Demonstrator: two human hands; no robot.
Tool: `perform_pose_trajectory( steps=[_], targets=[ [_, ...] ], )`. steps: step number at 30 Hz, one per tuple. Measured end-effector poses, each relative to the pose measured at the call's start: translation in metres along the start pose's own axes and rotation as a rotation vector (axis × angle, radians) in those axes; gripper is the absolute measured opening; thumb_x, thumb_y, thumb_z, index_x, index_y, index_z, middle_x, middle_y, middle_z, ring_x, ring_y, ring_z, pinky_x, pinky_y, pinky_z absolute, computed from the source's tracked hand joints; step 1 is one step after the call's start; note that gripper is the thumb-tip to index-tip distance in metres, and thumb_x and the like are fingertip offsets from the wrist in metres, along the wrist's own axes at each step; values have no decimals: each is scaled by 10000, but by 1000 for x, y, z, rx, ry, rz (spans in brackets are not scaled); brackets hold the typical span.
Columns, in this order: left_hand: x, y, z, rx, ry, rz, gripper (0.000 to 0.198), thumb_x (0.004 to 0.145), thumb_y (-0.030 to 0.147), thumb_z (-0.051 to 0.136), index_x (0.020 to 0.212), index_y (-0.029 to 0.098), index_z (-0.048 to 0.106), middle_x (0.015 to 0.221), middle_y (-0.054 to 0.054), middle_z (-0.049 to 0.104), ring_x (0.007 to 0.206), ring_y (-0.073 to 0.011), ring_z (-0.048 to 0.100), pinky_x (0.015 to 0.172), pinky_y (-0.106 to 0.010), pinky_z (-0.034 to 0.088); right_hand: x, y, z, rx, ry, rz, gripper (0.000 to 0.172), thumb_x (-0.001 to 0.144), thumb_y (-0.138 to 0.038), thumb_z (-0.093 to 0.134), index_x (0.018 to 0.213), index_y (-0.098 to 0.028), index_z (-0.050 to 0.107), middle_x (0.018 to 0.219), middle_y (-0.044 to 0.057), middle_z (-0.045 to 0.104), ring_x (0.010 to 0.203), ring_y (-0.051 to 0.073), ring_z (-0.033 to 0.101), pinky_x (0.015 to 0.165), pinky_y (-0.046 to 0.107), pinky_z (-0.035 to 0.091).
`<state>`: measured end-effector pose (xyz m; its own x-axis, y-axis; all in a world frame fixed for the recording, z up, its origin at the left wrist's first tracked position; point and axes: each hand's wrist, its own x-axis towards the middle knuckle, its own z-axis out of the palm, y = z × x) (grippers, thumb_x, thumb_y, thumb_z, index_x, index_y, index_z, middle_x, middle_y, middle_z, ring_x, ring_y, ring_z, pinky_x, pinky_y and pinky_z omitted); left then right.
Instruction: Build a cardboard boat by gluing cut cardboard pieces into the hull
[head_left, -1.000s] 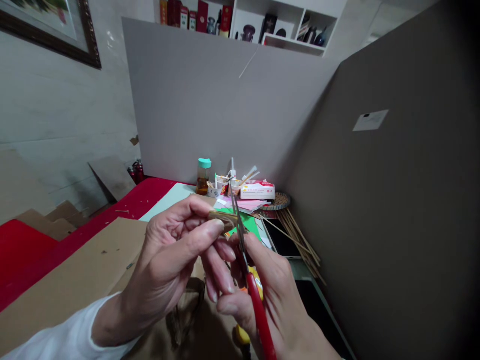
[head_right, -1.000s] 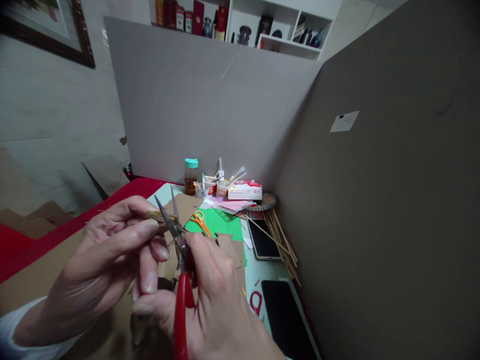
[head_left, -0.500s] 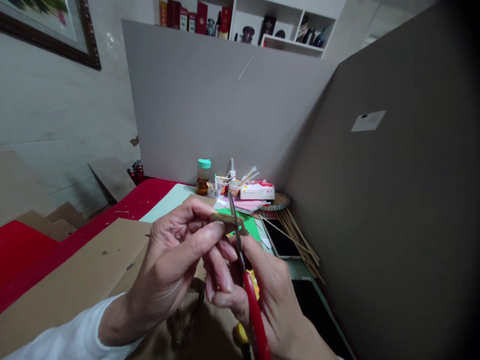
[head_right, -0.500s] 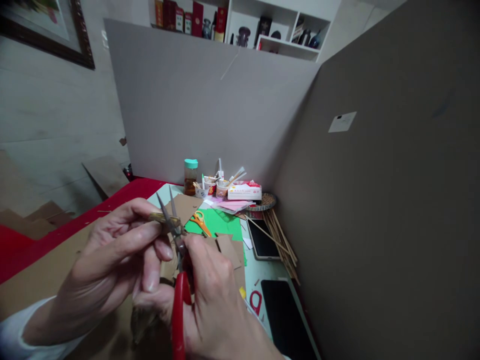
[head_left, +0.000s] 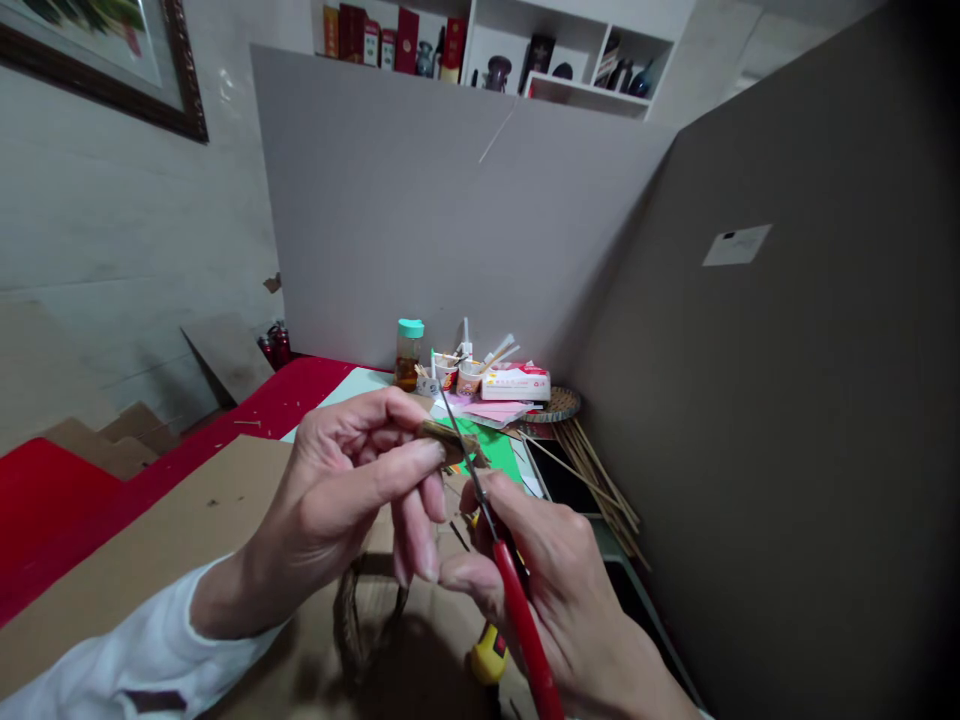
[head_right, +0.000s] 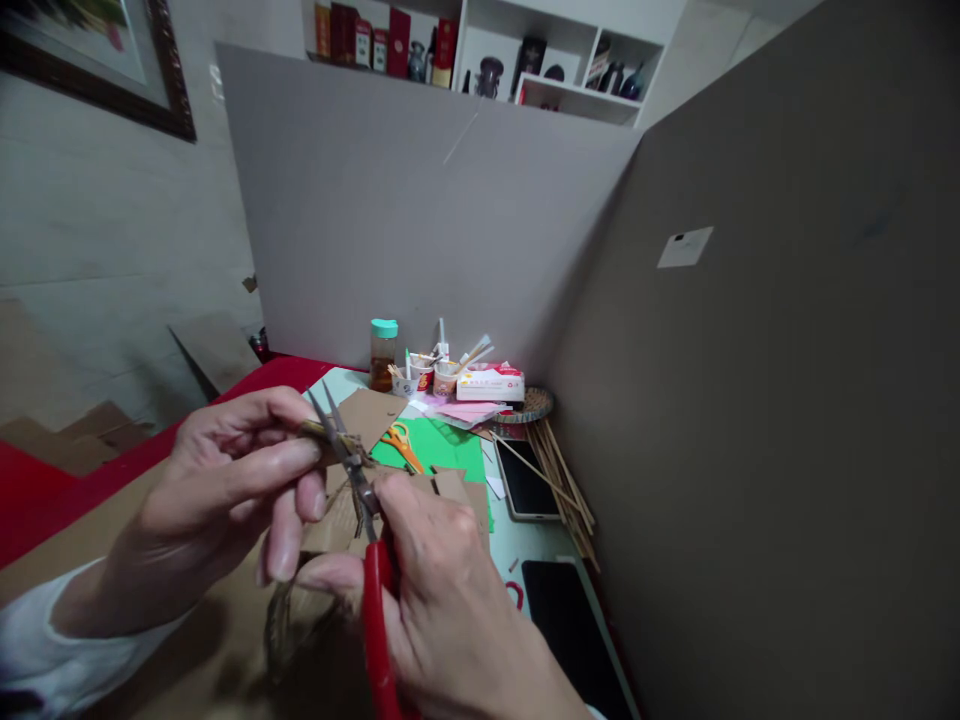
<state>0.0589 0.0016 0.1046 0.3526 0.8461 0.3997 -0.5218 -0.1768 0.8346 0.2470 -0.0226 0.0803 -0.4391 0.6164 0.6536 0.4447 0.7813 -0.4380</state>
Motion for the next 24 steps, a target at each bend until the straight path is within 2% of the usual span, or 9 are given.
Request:
perform_pose_trajectory(
  steps=[7,14,19,24],
  targets=[
    [4,10,-16,95,-134,-121,35,915,204,715,883,219,721,630,0,777,400,-208,718,349,-169,547,1,2,-19,-27,-156,16,442,1047,-617,444,854,-220,464,683,-62,349,569,123,294,522,253,291],
    [4,20,-16,227,-136,-162,94,885,183,725,793,200,718,586,-22,757,323,-188,666,328,-155,491,3,1,-29,-57,-194,-25,446,1058,-573,468,783,-226,422,664,-60,379,559,116,319,528,255,286],
    [2,22,-15,263,-126,-148,91,873,183,735,785,202,720,579,-35,759,326,-213,671,331,-187,524,1,2,-30,-84,-202,-40,338,1055,-448,551,818,-226,459,676,-60,414,569,122,339,550,263,294],
    [4,21,-16,255,-109,-117,92,872,178,749,784,195,728,609,-47,780,394,-224,716,363,-159,541,1,2,-29,-138,-170,-73,241,1028,-348,620,876,-214,489,703,-56,426,584,123,349,562,267,292]
  ],
)
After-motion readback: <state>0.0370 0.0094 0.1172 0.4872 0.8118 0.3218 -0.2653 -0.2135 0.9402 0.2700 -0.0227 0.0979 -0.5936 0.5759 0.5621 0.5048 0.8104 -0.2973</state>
